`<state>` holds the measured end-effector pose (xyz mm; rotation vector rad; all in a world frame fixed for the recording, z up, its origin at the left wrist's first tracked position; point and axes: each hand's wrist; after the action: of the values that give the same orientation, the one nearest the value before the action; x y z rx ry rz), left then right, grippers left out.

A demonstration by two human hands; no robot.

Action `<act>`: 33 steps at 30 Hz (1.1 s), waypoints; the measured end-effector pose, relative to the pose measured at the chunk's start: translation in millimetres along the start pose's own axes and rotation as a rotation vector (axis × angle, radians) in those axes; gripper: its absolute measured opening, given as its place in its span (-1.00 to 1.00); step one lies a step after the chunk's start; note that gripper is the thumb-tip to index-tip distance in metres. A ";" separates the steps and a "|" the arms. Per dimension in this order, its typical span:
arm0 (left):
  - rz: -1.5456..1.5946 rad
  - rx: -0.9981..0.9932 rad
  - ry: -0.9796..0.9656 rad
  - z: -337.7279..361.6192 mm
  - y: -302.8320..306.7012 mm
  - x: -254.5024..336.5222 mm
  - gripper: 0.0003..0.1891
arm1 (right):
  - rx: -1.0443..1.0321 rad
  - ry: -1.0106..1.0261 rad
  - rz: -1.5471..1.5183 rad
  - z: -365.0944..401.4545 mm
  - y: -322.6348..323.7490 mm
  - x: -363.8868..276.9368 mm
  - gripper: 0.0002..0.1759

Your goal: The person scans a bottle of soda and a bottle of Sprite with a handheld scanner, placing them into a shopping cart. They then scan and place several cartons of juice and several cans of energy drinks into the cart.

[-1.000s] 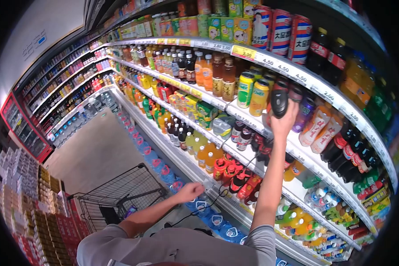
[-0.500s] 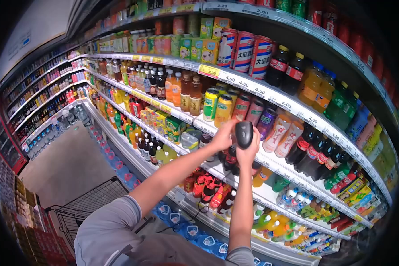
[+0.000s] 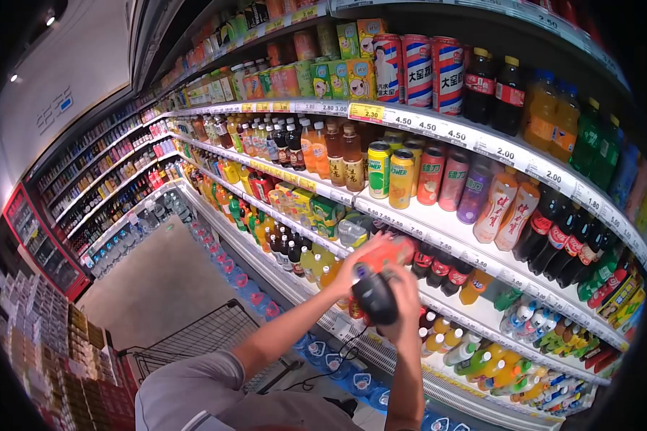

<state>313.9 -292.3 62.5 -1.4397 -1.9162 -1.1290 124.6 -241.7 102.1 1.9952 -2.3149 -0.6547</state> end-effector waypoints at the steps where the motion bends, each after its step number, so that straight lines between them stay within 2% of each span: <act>1: 0.099 -0.085 0.053 26.5 12.9 3.9 -0.27 | -0.088 0.001 -0.080 1.4 0.4 -15.3 -0.41; 2: 0.199 -0.170 0.109 56.3 24.3 5.6 -0.29 | -0.178 0.001 -0.161 5.1 -3.6 -30.9 -0.35; 4: 0.445 -0.209 0.300 120.2 39.0 -17.4 -0.29 | -0.106 -0.152 -0.374 22.5 -32.0 -63.2 -0.30; 5: 0.602 -0.196 0.434 160.6 49.4 -25.0 -0.24 | -0.185 -0.058 -0.355 26.9 -37.6 -71.9 -0.28; 6: 0.760 -0.175 0.563 198.0 61.8 -28.3 -0.19 | -0.203 -0.057 -0.354 32.6 -48.0 -82.1 -0.28; 8: 0.983 -0.056 0.604 249.2 87.5 -18.1 -0.21 | -0.415 -0.229 -0.638 51.0 -80.6 -98.4 -0.27; 9: 1.115 0.032 0.633 275.6 99.2 -18.5 -0.25 | -0.448 -0.227 -0.645 74.7 -99.9 -96.7 -0.27; 11: 1.419 0.158 0.677 328.8 126.2 -20.7 -0.36 | -0.623 -0.452 -0.841 130.1 -138.5 -87.7 -0.25; 12: 1.486 0.190 0.656 343.3 143.2 -8.5 -0.42 | -0.594 -0.546 -0.932 138.6 -154.0 -99.2 -0.26; 13: 1.571 0.267 0.696 363.6 155.7 -5.7 -0.42 | -0.631 -0.616 -0.891 159.0 -173.2 -99.5 -0.26; 14: 1.508 0.441 0.821 385.1 167.0 -9.6 -0.42 | -0.674 -0.690 -0.852 179.4 -186.9 -105.8 -0.26; 16: 1.470 0.412 0.641 422.9 187.8 -21.5 -0.38 | -0.735 -0.729 -0.913 162.5 -203.1 -127.9 -0.24; 17: 1.426 0.491 0.697 428.4 199.0 -4.4 -0.34 | -0.791 -0.694 -0.851 166.6 -211.9 -131.2 -0.24; 19: 1.369 0.500 0.712 456.1 213.7 -6.3 -0.29 | -0.877 -0.627 -0.763 195.4 -228.9 -127.9 -0.23; 20: 1.364 0.574 0.753 465.1 217.8 -1.5 -0.28 | -0.895 -0.585 -0.734 209.8 -242.2 -128.5 -0.23; 22: 1.373 0.685 0.813 486.8 226.2 0.7 -0.27 | -0.988 -0.619 -0.910 168.6 -261.3 -155.6 -0.24; 24: 1.572 0.682 0.844 505.9 235.9 -1.6 -0.24 | -0.940 -0.600 -0.920 142.6 -277.5 -186.2 -0.46; 25: 1.590 0.707 0.850 513.8 242.0 -1.7 -0.24 | -0.961 -0.659 -0.958 139.2 -284.4 -193.7 -0.45; 27: 1.553 0.598 0.712 525.2 254.1 -1.7 -0.12 | -1.045 -0.705 -0.925 130.8 -299.8 -206.8 -0.45; 28: 1.569 0.616 0.714 527.9 260.1 0.6 -0.12 | -1.104 -0.736 -0.889 122.6 -308.2 -214.5 -0.46; 29: 1.630 0.635 0.676 528.9 266.9 2.8 -0.08 | -1.148 -0.544 -0.827 109.7 -317.8 -220.3 -0.53; 32: 1.694 0.658 0.637 546.1 284.9 0.1 0.03 | -1.308 -0.532 -0.757 96.7 -340.9 -234.6 -0.62; 33: 1.769 0.662 0.619 550.4 290.8 0.5 0.05 | -1.286 -0.535 -0.788 93.7 -345.8 -239.9 -0.63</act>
<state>639.0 198.3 -140.2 -1.3762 -0.0896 0.0313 468.6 -19.5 -33.0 1.9018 -0.5009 -2.1272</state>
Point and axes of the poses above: each hand's wrist, its own z-axis away from the middle knuckle, its own y-axis out of the back of the hand, x = y × z, and after that the axes turned 11 degrees about y, right-handed
